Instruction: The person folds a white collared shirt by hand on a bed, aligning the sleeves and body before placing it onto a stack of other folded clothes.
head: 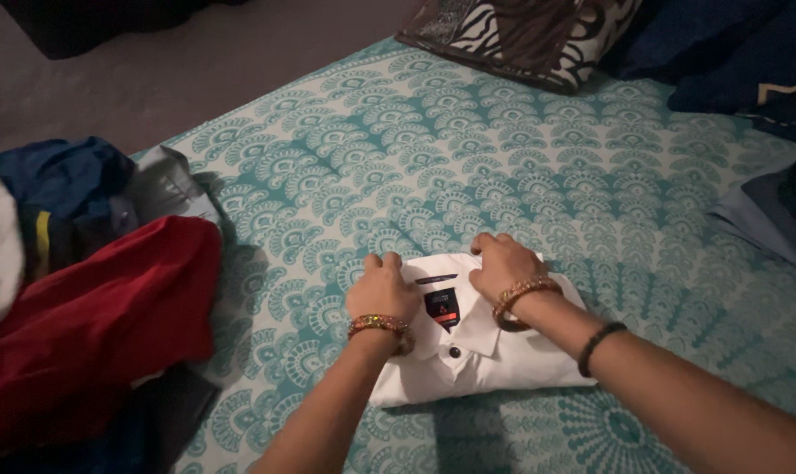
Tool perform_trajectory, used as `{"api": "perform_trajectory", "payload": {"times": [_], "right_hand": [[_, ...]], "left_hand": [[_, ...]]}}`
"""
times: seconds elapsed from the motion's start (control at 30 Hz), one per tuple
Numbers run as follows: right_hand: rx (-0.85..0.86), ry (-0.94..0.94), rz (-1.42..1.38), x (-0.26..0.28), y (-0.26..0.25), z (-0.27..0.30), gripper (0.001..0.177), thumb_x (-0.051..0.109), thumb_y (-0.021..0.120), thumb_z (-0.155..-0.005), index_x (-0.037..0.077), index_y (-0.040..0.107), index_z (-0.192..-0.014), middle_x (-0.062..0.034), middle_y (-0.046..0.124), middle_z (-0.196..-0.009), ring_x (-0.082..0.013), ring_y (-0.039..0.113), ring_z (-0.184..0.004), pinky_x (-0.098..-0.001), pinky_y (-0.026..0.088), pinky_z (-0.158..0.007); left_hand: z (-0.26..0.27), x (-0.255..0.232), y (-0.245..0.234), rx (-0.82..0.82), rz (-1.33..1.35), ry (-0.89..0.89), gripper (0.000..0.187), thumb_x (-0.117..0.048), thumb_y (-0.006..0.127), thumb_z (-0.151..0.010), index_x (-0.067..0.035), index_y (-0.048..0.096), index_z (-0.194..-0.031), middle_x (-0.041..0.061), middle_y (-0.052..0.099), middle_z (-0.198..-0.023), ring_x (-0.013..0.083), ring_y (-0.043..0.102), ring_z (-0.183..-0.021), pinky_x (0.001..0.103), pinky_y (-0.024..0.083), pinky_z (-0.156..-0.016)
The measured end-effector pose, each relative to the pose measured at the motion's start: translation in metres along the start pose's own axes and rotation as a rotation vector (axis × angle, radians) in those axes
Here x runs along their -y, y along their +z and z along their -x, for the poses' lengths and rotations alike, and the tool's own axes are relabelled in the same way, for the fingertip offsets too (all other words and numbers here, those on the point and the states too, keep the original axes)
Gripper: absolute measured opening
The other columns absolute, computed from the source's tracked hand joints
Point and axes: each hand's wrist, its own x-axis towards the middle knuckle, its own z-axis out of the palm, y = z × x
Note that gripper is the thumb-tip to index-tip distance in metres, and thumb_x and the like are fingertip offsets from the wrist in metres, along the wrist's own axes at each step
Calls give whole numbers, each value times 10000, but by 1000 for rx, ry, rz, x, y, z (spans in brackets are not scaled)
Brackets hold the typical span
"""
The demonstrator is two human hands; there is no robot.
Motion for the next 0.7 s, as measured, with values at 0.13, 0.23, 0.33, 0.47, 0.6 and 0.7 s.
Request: {"api": "perform_trajectory", "payload": {"times": [0.13, 0.23, 0.33, 0.47, 0.6, 0.7], "right_hand": [[-100, -39, 9, -1, 0, -6, 274, 132, 690, -796, 154, 665, -1068, -125, 664, -1151, -373, 680, -1030, -472, 555, -890], [-60, -81, 27, 3, 13, -8, 282, 124, 662, -853, 150, 616, -1129, -130, 649, -1191, -396, 675, -1012, -488, 546, -879], [-7, -152, -114, -3, 46, -14, 286, 179, 669, -869, 104, 589, -1133, -143, 684, -1138, -364, 691, -1034, -464, 543, -903], [0, -164, -195, -23, 77, -16, 305, 229, 691, -904, 98, 579, -1156, -172, 641, -1150, -401, 650, -1015, -487, 520, -849], [107, -166, -368, -32, 61, -9, 371, 216, 724, -869, 117, 597, -1203, -182, 667, -1072, -379, 664, -998, -462, 534, -866], [131, 2, -339, -43, 42, 9, 389, 281, 728, -848, 162, 627, -1204, -127, 661, -1086, -303, 691, -1013, -410, 555, -900]], "left_hand": [[-6, 3, 17, -183, 84, 0, 231, -127, 579, -892, -203, 642, -1100, 115, 603, -1183, 417, 689, -855, 532, 555, -730], [-10, 4, 34, -250, 183, 68, 222, -90, 557, -888, -175, 609, -1087, 126, 598, -1169, 441, 676, -833, 558, 536, -716], [-13, 12, 67, -134, 225, 75, 214, -164, 605, -872, -131, 586, -1083, 157, 582, -1168, 458, 651, -896, 575, 518, -770], [-23, 30, 102, -12, 263, 61, 250, -287, 644, -920, -109, 600, -1089, 180, 582, -1172, 447, 618, -1017, 554, 510, -862], [-33, 42, 93, 65, 308, 76, 303, -321, 728, -858, -125, 644, -1073, 151, 616, -1152, 404, 633, -1042, 500, 523, -903], [-7, 52, 62, 117, 292, 68, 271, -289, 709, -854, -161, 669, -1090, 101, 649, -1168, 341, 686, -1039, 447, 557, -915]]}}
